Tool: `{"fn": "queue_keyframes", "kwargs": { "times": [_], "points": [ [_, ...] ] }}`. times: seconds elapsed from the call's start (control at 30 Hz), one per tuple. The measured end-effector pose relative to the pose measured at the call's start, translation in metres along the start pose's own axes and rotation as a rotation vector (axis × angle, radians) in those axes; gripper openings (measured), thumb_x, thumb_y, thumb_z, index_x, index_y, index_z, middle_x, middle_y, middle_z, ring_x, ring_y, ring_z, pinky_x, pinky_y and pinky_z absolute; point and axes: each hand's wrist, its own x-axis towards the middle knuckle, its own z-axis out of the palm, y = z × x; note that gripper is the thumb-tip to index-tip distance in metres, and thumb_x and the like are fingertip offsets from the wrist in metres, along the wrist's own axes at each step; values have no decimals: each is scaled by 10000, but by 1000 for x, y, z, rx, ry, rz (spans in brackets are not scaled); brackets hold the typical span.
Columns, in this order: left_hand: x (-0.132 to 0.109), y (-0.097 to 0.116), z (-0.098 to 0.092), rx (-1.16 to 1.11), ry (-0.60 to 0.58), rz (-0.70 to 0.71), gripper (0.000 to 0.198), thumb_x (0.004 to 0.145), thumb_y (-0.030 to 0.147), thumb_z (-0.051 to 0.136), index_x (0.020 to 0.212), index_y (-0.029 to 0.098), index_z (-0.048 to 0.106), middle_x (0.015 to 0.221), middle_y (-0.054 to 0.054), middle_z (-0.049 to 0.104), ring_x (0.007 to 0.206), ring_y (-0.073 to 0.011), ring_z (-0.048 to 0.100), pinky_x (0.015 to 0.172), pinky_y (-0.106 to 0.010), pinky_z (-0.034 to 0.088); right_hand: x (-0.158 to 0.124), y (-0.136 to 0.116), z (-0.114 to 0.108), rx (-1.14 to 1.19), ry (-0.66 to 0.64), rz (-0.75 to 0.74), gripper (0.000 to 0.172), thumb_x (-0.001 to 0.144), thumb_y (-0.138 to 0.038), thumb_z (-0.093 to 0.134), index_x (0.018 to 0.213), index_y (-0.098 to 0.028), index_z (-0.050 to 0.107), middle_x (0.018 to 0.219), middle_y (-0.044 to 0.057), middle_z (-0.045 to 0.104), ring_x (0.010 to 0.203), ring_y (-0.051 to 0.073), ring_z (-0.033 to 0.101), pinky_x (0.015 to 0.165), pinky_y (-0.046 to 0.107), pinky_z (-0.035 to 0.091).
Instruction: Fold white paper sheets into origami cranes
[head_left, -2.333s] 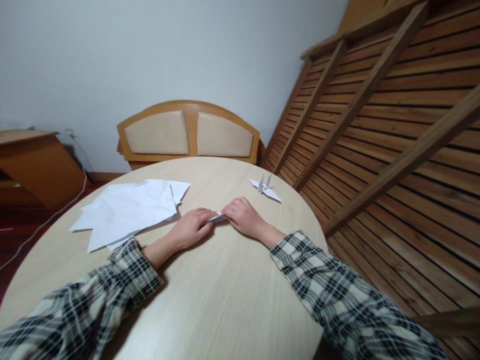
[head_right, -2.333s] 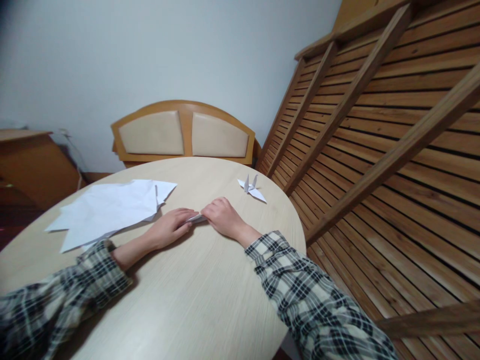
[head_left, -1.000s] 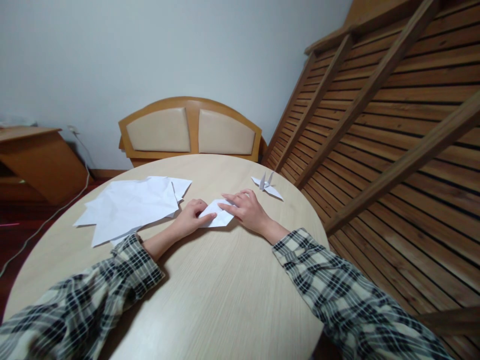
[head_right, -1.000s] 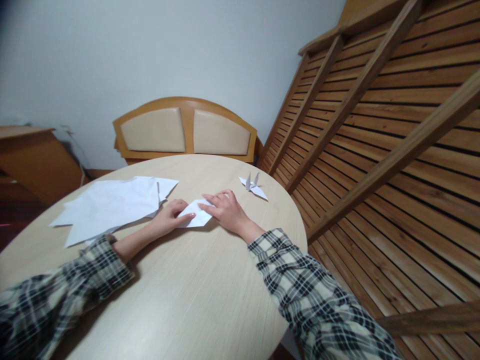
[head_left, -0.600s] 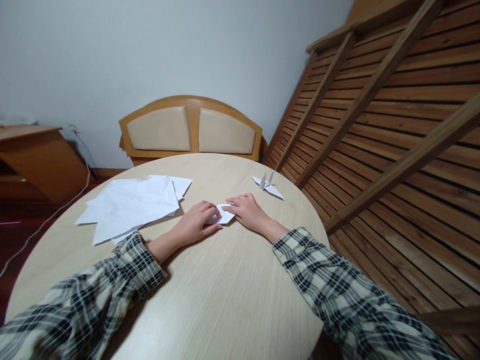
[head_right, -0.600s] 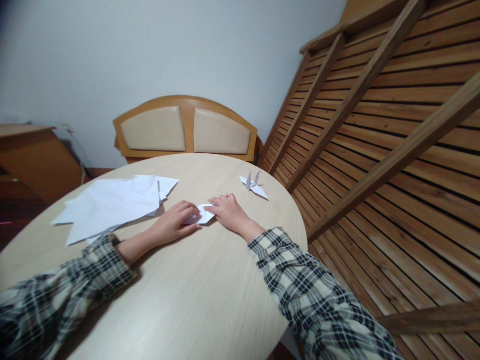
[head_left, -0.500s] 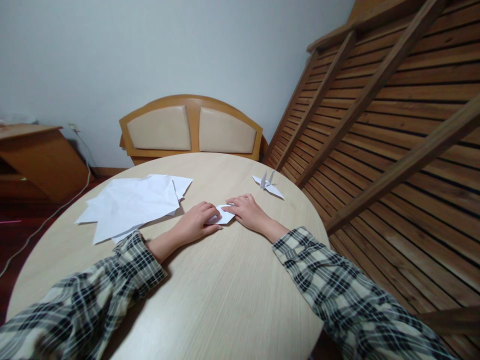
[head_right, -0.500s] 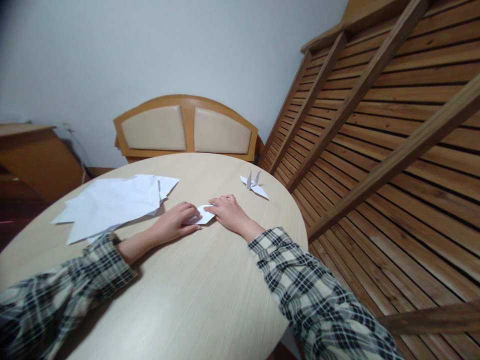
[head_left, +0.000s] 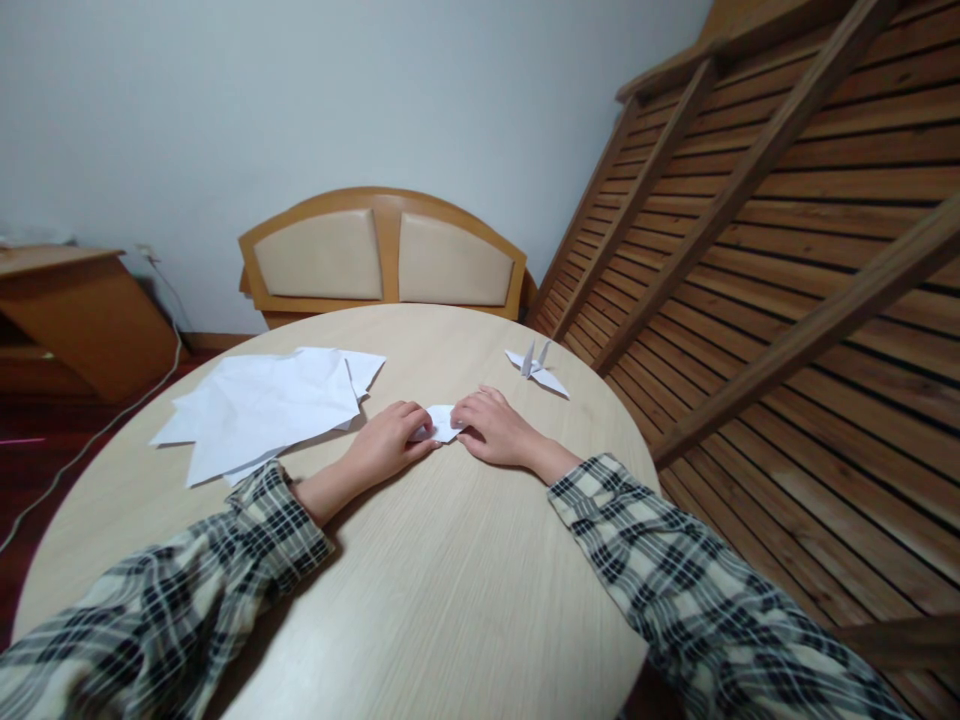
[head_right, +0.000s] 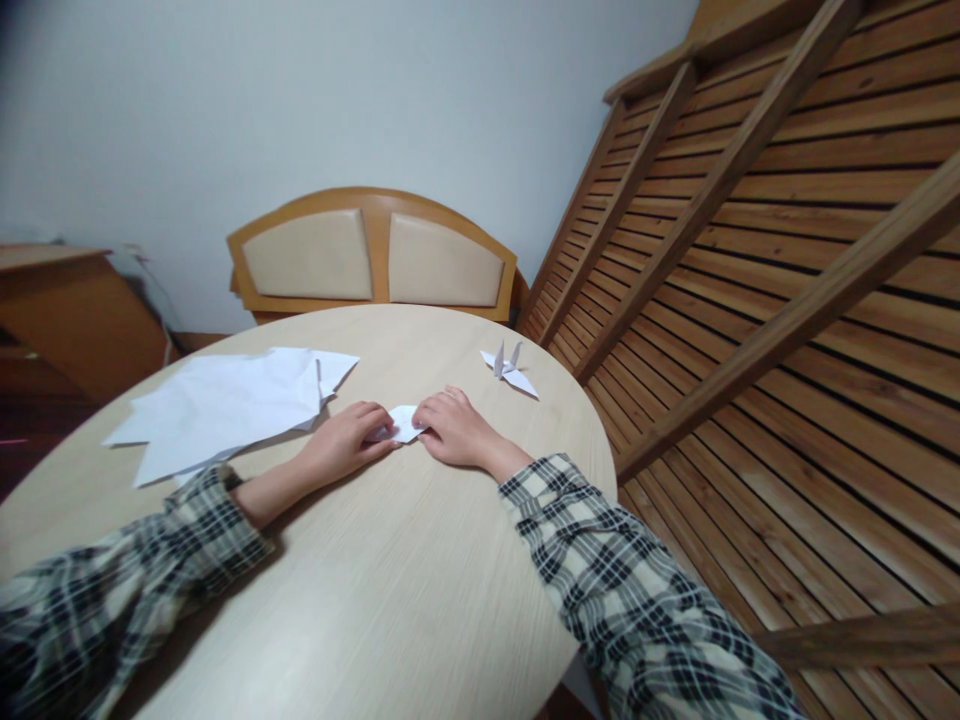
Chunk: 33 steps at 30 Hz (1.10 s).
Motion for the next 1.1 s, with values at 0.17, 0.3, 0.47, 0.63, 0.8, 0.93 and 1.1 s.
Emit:
{"fn": "queue_keyframes", "kwargs": {
  "times": [0.17,0.3,0.47,0.63,0.8,0.93,1.1],
  "points": [
    [0,-2,1,-9,14,19,215,900,402,600,864,191,575,904,-73,617,872,-234,565,745,-357,458,0,1,1,6,-4,-19,120,867,-244,577,970,-202,623,1012,56,655,1029,218,540,1068,450,253],
    [0,-2,1,-15,14,25,224,908,410,591,869,189,585,915,-73,618,875,-231,566,752,-358,459,1,1,0,8,-13,-31,104,880,-266,587,943,-197,634,994,55,653,1018,212,527,1018,419,287],
    [0,-2,1,-14,7,17,224,924,399,573,866,183,589,911,-78,627,865,-229,567,750,-359,461,2,1,-1,12,-4,-30,124,902,-291,585,918,-184,644,968,55,652,984,207,525,967,388,315],
    [2,-2,1,-6,19,21,215,947,365,529,853,183,594,883,-75,632,839,-220,569,746,-355,461,3,3,1,11,4,-2,157,922,-314,570,904,-185,658,949,50,657,959,205,529,927,377,329],
    [1,-3,3,-13,24,6,169,955,311,499,905,182,596,883,-79,633,834,-222,567,739,-353,456,4,4,3,-4,10,19,185,944,-302,533,903,-182,668,939,58,658,950,200,538,900,370,343],
    [0,-4,5,-22,38,-6,109,932,232,493,966,191,588,910,-79,639,858,-226,572,755,-360,457,4,5,5,-5,26,31,174,941,-288,542,895,-179,670,930,54,661,940,195,547,900,357,348],
    [0,-3,5,-27,38,-22,124,912,187,486,991,177,581,921,-95,641,865,-238,570,757,-374,459,4,7,7,-24,33,75,162,929,-293,568,886,-175,669,920,49,659,934,192,551,890,351,350]
  ]
}}
